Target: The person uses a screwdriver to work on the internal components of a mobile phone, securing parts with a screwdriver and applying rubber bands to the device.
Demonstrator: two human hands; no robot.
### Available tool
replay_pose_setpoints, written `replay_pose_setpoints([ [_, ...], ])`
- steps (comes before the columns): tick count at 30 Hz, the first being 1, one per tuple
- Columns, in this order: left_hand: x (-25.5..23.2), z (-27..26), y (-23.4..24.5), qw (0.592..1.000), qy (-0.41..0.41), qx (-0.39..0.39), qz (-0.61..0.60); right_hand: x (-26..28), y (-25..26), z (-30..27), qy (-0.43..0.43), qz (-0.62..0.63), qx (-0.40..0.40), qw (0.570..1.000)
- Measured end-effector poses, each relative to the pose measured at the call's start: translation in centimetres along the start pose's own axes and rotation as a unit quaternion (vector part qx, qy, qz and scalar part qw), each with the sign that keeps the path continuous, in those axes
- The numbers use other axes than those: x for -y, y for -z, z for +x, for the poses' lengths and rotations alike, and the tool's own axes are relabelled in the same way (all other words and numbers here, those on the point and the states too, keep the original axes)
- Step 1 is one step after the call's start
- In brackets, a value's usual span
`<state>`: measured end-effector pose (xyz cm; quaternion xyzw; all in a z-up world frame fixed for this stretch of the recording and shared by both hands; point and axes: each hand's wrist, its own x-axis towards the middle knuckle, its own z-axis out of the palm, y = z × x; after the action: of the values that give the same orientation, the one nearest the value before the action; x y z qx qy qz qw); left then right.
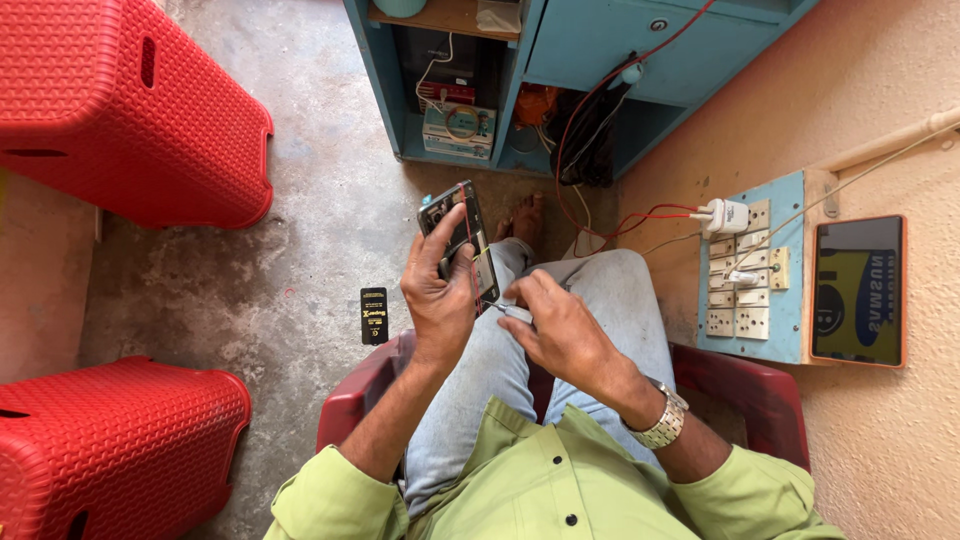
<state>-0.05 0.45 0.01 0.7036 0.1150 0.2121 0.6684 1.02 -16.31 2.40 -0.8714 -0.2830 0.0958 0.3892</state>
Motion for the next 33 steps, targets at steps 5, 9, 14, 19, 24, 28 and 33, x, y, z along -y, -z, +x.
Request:
replay_pose_setpoints([
  [5, 0.0, 0.1, 0.0, 0.999, 0.041, 0.002, -0.006, 0.0, -0.1, 0.2, -0.031, -0.043, 0.008, 0.999],
  [9, 0.1, 0.3, 0.0, 1.000, -0.024, -0.002, -0.007, -0.3, -0.2, 0.2, -0.041, -0.028, 0.007, 0.999],
  [14, 0.1, 0.2, 0.0, 0.996, 0.079, 0.007, -0.028, -0.7, -0.3, 0.2, -0.032, -0.027, 0.019, 0.999],
  [19, 0.2, 0.2, 0.0, 1.000, 0.013, 0.006, -0.012, -0.5, -0.1, 0.4, -0.044, -0.042, 0.020, 0.998],
  [24, 0.1, 0.5, 0.1, 1.000, -0.004, 0.007, -0.014, -0.2, 0.3, 0.2, -0.053, -0.022, 0.023, 0.998],
  [28, 0.0, 0.5, 0.1, 0.999, 0.033, 0.007, -0.014, -0.3, 0.1, 0.4, -0.046, -0.044, 0.016, 0.998],
  [33, 0.2, 1.1, 0.5, 0.999, -0.049, -0.004, -0.011, 1.1, 2.7, 1.0, -0.077, -0.027, 0.046, 0.996],
])
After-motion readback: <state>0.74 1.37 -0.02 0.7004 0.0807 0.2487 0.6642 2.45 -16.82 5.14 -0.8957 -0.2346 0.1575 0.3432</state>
